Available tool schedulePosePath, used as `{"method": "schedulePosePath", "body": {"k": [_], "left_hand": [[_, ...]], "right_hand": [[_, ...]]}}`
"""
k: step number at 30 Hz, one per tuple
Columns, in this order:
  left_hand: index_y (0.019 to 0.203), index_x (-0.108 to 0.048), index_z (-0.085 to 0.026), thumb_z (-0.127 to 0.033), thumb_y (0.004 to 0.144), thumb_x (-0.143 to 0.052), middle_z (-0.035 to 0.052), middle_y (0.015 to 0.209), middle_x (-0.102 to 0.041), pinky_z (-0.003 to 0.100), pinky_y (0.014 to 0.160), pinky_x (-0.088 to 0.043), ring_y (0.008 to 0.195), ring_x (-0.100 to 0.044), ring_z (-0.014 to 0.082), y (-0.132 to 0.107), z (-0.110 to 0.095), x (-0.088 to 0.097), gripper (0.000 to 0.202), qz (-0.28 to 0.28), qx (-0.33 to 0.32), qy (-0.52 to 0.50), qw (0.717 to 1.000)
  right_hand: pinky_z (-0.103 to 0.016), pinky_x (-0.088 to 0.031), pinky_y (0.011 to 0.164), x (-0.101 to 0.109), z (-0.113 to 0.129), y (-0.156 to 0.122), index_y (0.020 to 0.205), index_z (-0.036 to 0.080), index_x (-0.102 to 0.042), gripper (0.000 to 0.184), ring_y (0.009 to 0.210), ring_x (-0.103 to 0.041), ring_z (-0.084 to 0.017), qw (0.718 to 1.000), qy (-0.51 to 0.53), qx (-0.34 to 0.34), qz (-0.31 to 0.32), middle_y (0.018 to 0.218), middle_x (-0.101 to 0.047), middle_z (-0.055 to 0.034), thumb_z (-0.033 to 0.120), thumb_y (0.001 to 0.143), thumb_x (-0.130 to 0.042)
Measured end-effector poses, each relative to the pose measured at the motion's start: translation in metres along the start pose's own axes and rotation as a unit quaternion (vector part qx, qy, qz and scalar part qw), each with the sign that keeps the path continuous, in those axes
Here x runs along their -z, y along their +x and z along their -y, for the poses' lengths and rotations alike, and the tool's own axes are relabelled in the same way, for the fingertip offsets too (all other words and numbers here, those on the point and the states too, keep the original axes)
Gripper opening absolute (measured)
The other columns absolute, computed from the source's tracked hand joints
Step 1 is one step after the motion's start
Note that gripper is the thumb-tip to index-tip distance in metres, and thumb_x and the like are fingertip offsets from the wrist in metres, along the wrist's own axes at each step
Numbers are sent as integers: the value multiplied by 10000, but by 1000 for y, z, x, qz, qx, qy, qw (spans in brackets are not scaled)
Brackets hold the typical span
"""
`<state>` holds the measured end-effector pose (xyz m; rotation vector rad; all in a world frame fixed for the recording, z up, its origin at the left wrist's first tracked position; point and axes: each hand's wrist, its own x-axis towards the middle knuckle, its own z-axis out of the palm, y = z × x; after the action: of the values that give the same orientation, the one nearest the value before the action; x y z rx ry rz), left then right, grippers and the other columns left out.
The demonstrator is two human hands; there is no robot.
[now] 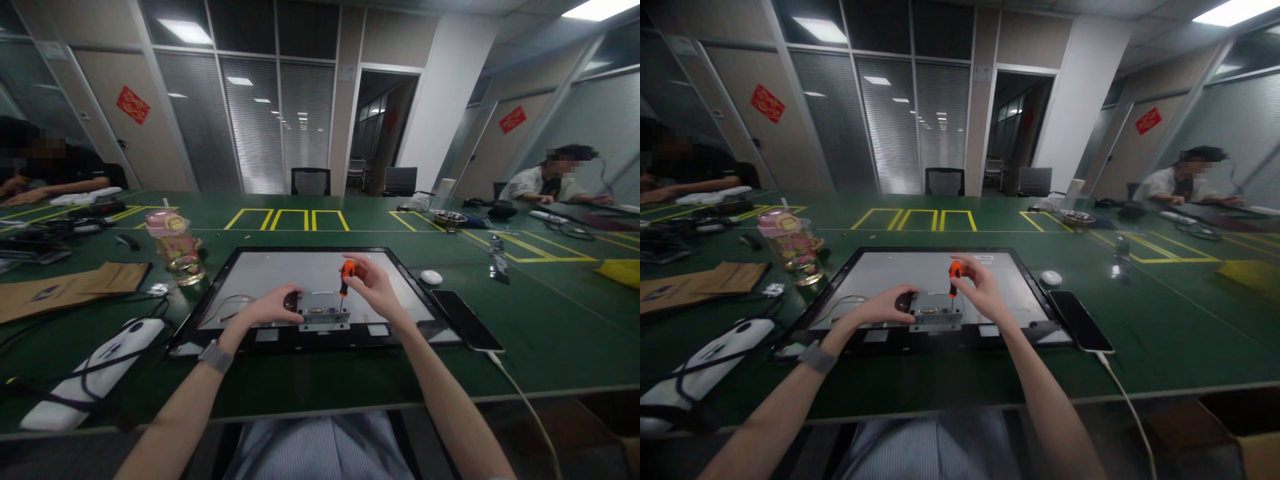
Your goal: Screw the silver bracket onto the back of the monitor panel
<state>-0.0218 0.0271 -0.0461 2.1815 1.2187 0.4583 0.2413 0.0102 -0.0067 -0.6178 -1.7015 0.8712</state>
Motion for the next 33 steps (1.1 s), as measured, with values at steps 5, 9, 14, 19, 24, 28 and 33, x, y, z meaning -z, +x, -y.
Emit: {"method": "schedulePosePath", "body": {"k": [5,9,14,19,24,28,33], "left_hand": [[1182,-522,-189,-448,611,-712,71,1216,-551,334,969,-389,1107,-519,252,0,-1,1,655,-2,0,1,1000],[1176,-527,-192,-449,612,-715,67,1220,-547,334,959,-396,1106,-520,252,-1,-1,1,647,-2,0,-1,1000],[1182,-521,-201,-473,612,-716,76,1225,-544,340,965,-388,1112,-513,256,0,1,0,662,0,-2,4,1000],[1193,-514,-199,-497,614,-708,70,1223,-542,336,966,-383,1109,-513,256,1,2,0,679,2,-10,7,1000],[1197,-509,-191,-500,621,-703,78,1233,-531,333,969,-379,1113,-509,258,1,3,0,682,5,-6,12,1000],[1200,-503,-181,-489,616,-710,85,1228,-532,335,966,-379,1108,-508,256,1,4,0,691,3,-6,12,1000],[1188,-512,-192,-490,629,-702,74,1224,-537,324,955,-385,1104,-512,247,1,3,1,662,9,-15,4,1000]], "right_hand": [[-416,-459,903,1,5,-1,1198,265,-502,378,987,-563,-207,997,-2,1,78,1067,-578,-68,266,827,-570],[-367,-479,863,-2,3,-1,1217,283,-484,464,876,-565,-165,996,-65,-10,59,1015,-558,-34,221,777,-617],[-374,-494,805,-4,0,0,1208,251,-446,443,821,-589,-168,996,-82,8,16,905,-574,-37,160,790,-559],[-388,-484,804,-1,0,1,1185,265,-421,437,825,-601,-169,995,-86,16,37,985,-577,-48,141,784,-543],[-381,-482,824,2,-4,2,1205,265,-466,479,826,-563,-174,988,-152,15,13,999,-549,-49,178,756,-608],[-399,-480,856,2,-1,2,1258,252,-391,529,852,-576,-175,993,-111,13,30,912,-571,-31,158,770,-572],[-407,-498,824,4,5,0,1205,259,-384,440,870,-585,-171,995,-57,6,79,1005,-571,-57,140,801,-511]]}}
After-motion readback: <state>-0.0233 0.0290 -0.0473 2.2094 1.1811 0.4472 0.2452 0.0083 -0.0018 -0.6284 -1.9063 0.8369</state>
